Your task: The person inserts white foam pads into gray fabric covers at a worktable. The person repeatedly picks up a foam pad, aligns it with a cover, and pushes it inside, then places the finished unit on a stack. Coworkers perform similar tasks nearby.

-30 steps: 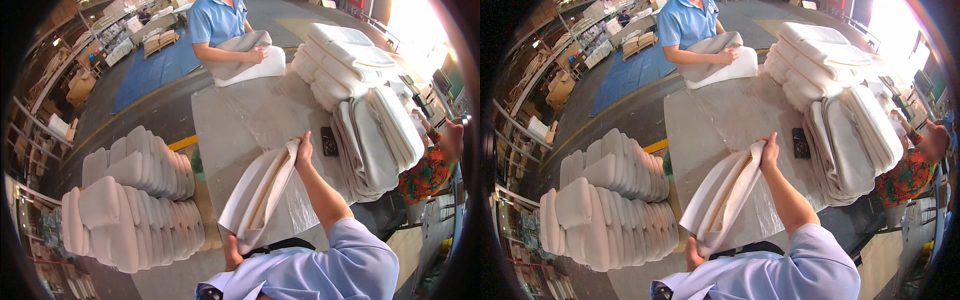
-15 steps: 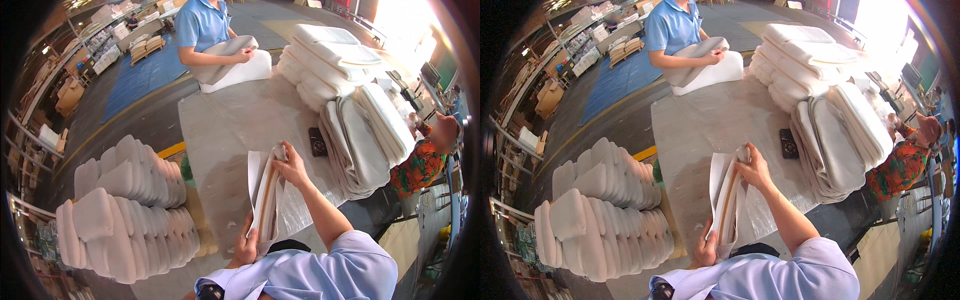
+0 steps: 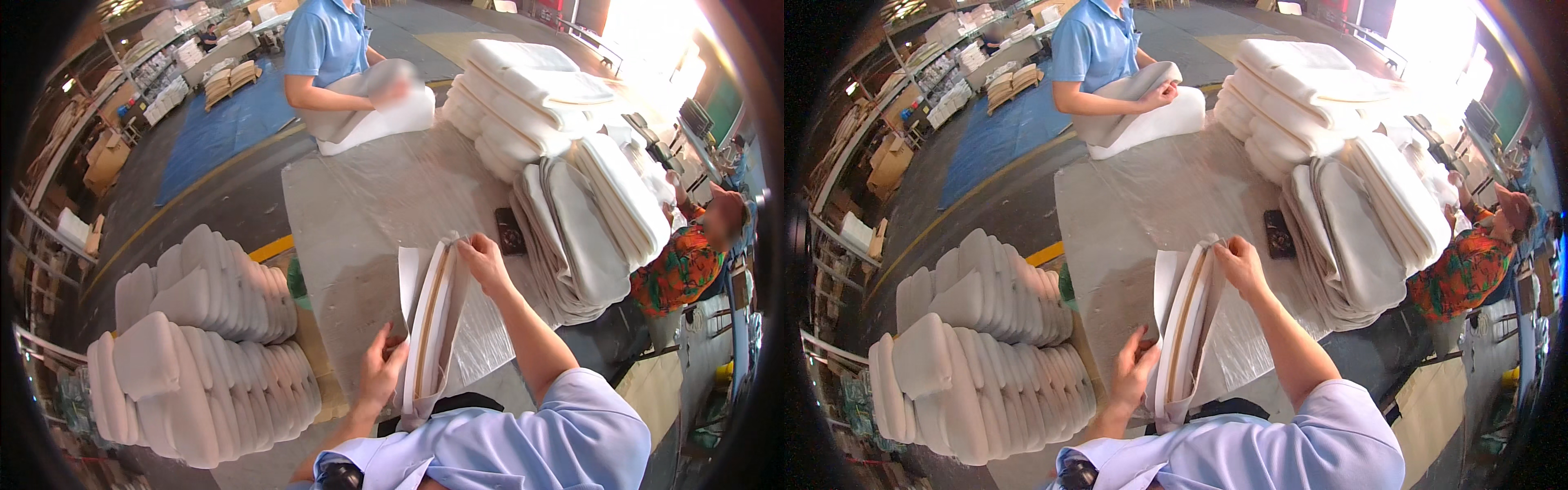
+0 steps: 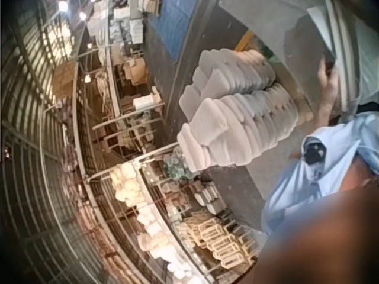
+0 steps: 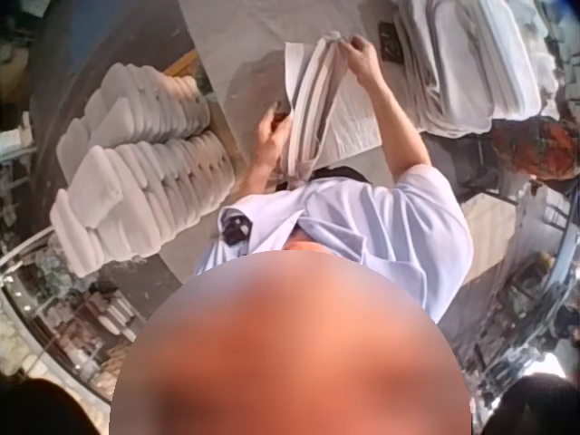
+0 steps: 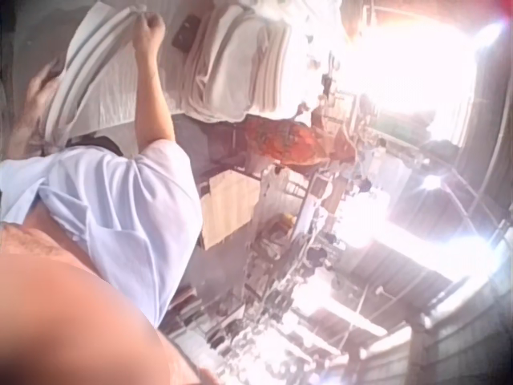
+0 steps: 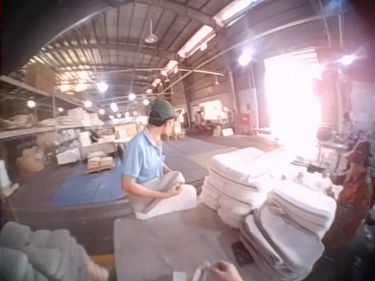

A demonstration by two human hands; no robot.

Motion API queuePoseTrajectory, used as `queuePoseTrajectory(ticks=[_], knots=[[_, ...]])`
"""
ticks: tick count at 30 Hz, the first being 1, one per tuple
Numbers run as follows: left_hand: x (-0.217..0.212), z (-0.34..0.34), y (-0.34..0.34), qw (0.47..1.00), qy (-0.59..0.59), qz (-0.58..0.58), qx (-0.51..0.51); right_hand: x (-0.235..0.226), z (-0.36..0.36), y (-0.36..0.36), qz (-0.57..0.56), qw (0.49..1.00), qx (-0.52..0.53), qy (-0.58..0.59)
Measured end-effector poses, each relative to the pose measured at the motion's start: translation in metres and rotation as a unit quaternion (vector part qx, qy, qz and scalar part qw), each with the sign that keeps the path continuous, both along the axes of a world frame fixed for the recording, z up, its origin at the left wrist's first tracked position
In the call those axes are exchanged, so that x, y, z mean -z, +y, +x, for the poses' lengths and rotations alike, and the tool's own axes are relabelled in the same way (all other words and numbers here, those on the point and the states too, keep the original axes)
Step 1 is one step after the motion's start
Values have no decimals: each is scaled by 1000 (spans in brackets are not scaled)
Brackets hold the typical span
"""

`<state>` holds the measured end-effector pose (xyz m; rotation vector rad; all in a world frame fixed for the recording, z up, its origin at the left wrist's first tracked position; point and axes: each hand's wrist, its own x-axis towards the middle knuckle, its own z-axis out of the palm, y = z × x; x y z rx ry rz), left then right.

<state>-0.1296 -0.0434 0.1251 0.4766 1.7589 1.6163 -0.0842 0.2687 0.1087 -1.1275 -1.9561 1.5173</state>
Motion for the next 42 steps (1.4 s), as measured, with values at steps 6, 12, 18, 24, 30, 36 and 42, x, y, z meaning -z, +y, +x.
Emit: queuePoseTrajectory(ticks=[6,12,18,24,30,36,42], knots=[[9,-20,33,978,172,-118,30,9,4,-33,-204,977,-68,15],[14,-24,61,956,257,-138,24,23,12,-35,-198,978,-54,43],[1,-29,100,927,330,-176,1,4,17,-66,-191,977,-94,24],[18,2,105,872,486,-65,5,-12,21,-66,-104,987,-115,-32],[7,19,124,864,487,-80,95,-7,46,-48,-198,979,-41,22],[15,23,110,942,297,47,147,51,120,-21,-247,967,-17,-61],[110,-50,23,936,196,-281,82,102,147,-41,-363,929,64,-11]])
